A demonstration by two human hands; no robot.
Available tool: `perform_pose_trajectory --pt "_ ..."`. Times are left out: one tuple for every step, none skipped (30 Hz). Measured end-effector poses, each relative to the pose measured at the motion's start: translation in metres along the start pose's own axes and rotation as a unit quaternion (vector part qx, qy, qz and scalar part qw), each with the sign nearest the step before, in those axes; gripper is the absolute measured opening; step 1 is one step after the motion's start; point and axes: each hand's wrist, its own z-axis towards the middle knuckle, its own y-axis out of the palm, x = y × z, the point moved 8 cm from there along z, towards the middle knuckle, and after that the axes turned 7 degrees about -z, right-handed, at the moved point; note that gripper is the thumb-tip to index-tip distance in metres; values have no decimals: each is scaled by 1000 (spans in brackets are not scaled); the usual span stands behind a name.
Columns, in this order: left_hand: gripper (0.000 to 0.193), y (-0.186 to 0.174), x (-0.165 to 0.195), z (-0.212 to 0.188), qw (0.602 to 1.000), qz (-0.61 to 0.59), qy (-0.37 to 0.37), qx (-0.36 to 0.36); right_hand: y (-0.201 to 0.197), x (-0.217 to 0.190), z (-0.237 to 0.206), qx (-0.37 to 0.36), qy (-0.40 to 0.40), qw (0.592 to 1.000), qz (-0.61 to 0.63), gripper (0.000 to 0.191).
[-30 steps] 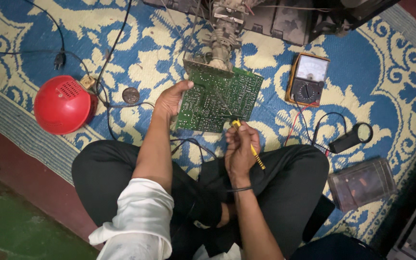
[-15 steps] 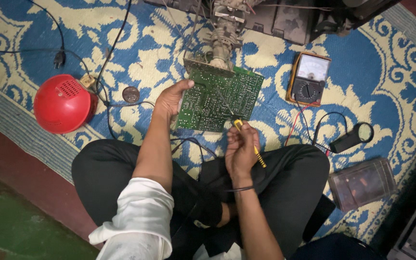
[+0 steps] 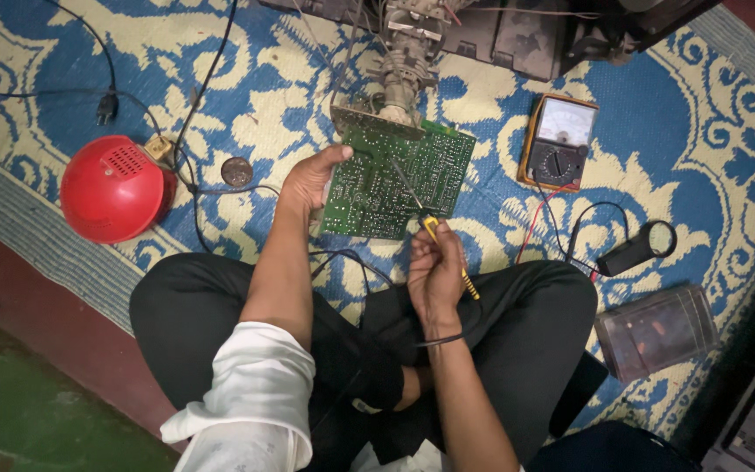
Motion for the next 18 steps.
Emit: perform_pose_trajectory --pt "47 1 0 0 1000 -1 0 -6 -1 2 0 5 12 1000 6 18" --pt "48 2 0 0 1000 -2 -1 -9 -1 3 0 10 25 1000 12 19" --pt "48 3 0 1 1000 -4 -3 -12 -2 5 -1 15 37 999 18 20" --pt "48 4 0 1 1000 -5 -5 -15 -2 5 -1 15 44 999 18 19" --pt "48 4 -1 1 1000 -8 -6 -17 -2 6 -2 15 51 998 18 18" --pt "49 5 0 1 1000 -10 -6 -20 -2 6 -2 15 57 998 19 18" --pt "49 5 -1 1 1000 -12 -6 -22 0 6 -2 4 59 998 23 18" --pt "49 6 -1 0 1000 -14 -6 -25 1 6 -2 -5 60 998 27 19" --pt "49 6 -1 0 999 -17 -7 -28 3 6 -2 -15 62 997 31 19" --pt "49 7 -1 0 999 -20 -8 -31 2 5 -1 -10 57 998 28 18" --pt "50 6 -1 0 999 -18 -6 -26 1 5 -1 -6 53 998 25 18" --pt "51 6 -1 0 1000 -16 -4 -21 0 4 -1 -2 48 999 22 18" --pt "51 5 -1 0 1000 -14 -3 -15 0 4 0 0 45 999 20 17" --pt "51 6 -1 0 1000 -16 -4 -15 0 4 0 2 42 999 18 17" --pt "51 6 -1 -1 1000 -18 -5 -14 -1 4 1 4 39 999 16 16" --pt "51 7 -1 -1 1000 -19 -6 -14 -1 3 1 5 32 999 7 17" --pt "51 7 -1 -1 1000 -20 -7 -14 -2 2 2 6 24 1000 -2 18" --pt "50 7 -1 -1 1000 -21 -8 -15 -2 1 2 7 16 1000 -13 18"
